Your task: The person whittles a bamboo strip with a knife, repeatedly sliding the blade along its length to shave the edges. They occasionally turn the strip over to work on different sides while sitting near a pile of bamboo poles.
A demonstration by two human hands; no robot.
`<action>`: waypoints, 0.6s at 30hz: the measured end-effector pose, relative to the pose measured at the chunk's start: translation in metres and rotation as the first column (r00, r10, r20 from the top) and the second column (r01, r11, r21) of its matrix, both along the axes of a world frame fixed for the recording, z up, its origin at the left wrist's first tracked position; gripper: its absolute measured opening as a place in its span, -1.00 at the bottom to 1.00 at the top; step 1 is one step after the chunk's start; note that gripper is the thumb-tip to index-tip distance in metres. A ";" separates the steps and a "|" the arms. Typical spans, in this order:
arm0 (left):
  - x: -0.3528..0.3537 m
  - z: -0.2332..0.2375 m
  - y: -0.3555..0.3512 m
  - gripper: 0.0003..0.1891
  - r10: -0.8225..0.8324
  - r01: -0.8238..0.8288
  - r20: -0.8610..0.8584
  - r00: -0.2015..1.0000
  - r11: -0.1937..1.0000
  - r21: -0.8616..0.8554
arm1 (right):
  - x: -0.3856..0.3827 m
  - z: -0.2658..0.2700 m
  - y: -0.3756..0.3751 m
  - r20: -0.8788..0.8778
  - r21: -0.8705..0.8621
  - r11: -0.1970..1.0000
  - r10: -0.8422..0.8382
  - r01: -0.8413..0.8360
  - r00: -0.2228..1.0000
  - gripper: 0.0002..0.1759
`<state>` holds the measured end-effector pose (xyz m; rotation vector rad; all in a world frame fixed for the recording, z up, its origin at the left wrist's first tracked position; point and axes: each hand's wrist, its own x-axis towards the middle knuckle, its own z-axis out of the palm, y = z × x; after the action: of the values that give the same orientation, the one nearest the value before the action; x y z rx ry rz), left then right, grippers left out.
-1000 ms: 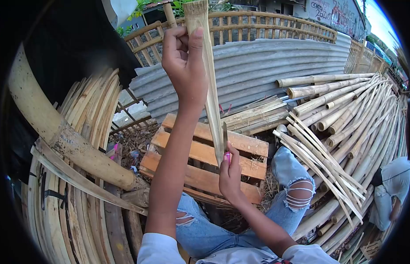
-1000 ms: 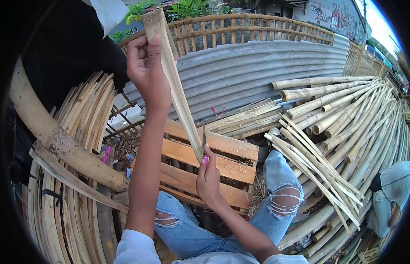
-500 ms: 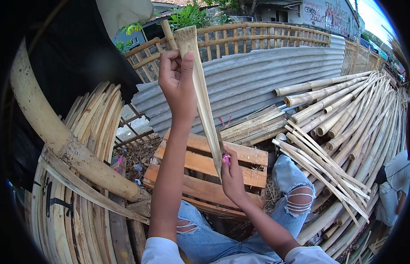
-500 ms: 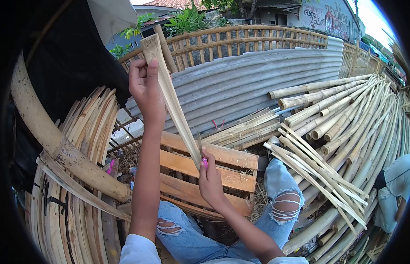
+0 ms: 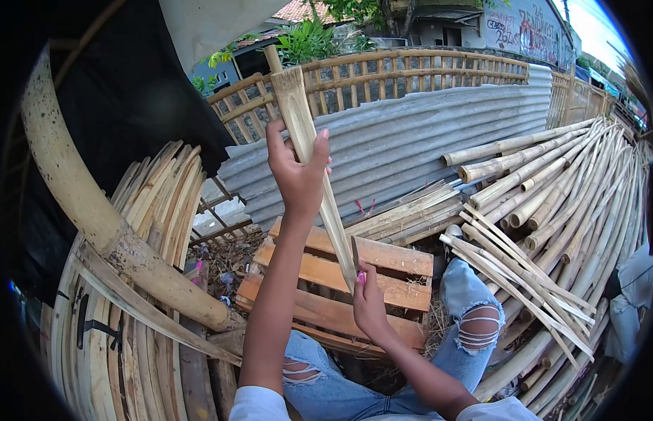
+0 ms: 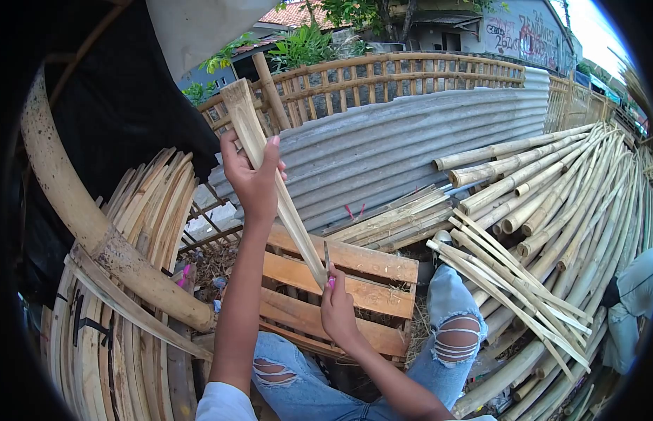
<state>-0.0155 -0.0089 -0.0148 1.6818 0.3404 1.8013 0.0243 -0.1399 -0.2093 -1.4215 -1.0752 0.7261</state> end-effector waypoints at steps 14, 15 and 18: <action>0.000 -0.011 0.017 -0.74 0.138 -0.155 0.106 0.985 0.973 0.172 | 0.010 -0.041 -0.018 0.066 -0.126 0.988 0.103 -0.094 0.993 -0.66; 0.000 -0.011 0.016 -0.74 0.125 -0.140 0.101 0.987 0.976 0.165 | 0.011 -0.042 -0.016 0.037 -0.135 0.987 0.091 -0.085 0.995 -0.66; 0.008 -0.011 0.013 -0.74 0.106 -0.120 0.095 0.990 0.979 0.162 | 0.016 -0.017 -0.005 -0.107 -0.034 0.996 0.076 -0.080 0.991 -0.65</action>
<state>-0.0074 0.0038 -0.0260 1.7215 0.2577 2.0287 0.0401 -0.1444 -0.2258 -1.3642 -1.0438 0.8728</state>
